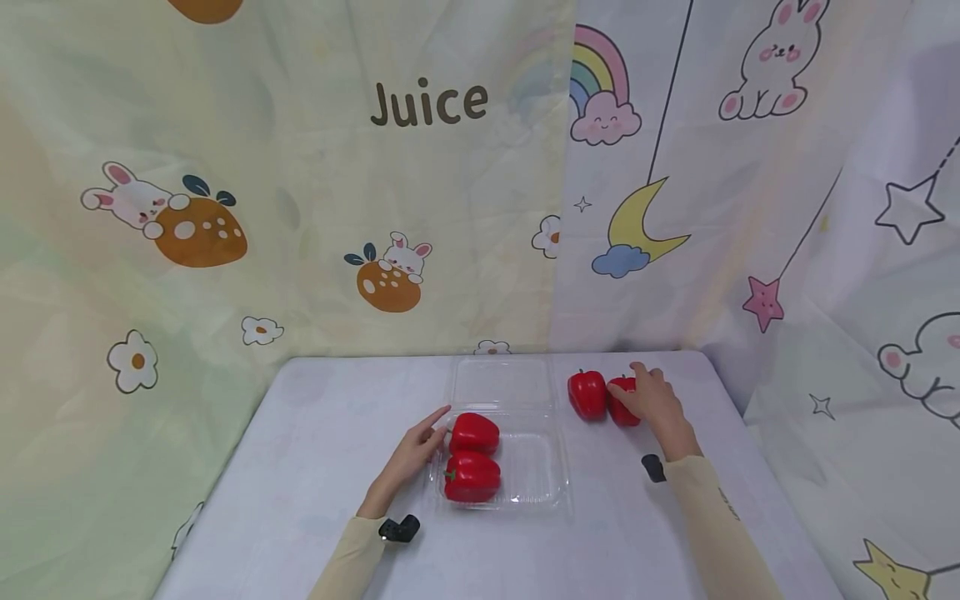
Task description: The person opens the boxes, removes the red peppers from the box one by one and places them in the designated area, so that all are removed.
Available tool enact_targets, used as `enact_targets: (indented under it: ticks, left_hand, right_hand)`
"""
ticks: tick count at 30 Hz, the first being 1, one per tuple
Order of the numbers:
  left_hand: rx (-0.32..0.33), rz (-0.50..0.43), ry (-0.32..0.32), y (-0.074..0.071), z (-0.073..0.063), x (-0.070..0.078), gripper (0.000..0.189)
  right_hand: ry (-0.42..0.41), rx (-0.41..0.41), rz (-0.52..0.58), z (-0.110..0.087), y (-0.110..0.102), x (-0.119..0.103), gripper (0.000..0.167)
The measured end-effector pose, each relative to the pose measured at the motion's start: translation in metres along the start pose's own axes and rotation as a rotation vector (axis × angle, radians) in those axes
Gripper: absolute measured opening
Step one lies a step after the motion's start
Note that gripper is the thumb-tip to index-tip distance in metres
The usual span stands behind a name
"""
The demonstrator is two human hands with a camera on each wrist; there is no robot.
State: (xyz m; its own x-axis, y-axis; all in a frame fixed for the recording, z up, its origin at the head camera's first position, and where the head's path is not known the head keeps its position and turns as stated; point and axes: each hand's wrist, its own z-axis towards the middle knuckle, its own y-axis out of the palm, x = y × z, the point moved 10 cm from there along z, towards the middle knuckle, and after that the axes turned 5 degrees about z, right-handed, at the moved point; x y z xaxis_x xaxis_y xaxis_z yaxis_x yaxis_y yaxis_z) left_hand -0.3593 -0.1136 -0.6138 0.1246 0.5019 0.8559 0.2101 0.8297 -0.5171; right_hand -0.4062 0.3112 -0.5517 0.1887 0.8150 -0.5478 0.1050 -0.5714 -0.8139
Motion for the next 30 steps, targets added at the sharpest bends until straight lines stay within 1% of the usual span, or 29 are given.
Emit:
enact_targets:
  ticks: [7, 17, 25, 30]
  left_hand:
    - [0.003, -0.018, -0.006, 0.0, -0.003, 0.001, 0.05]
    - [-0.009, -0.002, 0.009, 0.0, -0.001, 0.002, 0.051]
    - [-0.009, -0.014, -0.002, -0.001, -0.001, 0.001, 0.05]
    - [-0.01, -0.014, -0.005, -0.001, -0.002, 0.001, 0.049]
  right_hand:
    - [-0.039, 0.019, -0.005, -0.003, -0.003, -0.007, 0.086]
    - [-0.058, 0.033, -0.021, -0.009, -0.006, -0.021, 0.087]
    - [-0.107, 0.02, -0.014, -0.017, -0.006, -0.037, 0.084]
    - [-0.132, 0.026, -0.013, -0.023, -0.005, -0.049, 0.085]
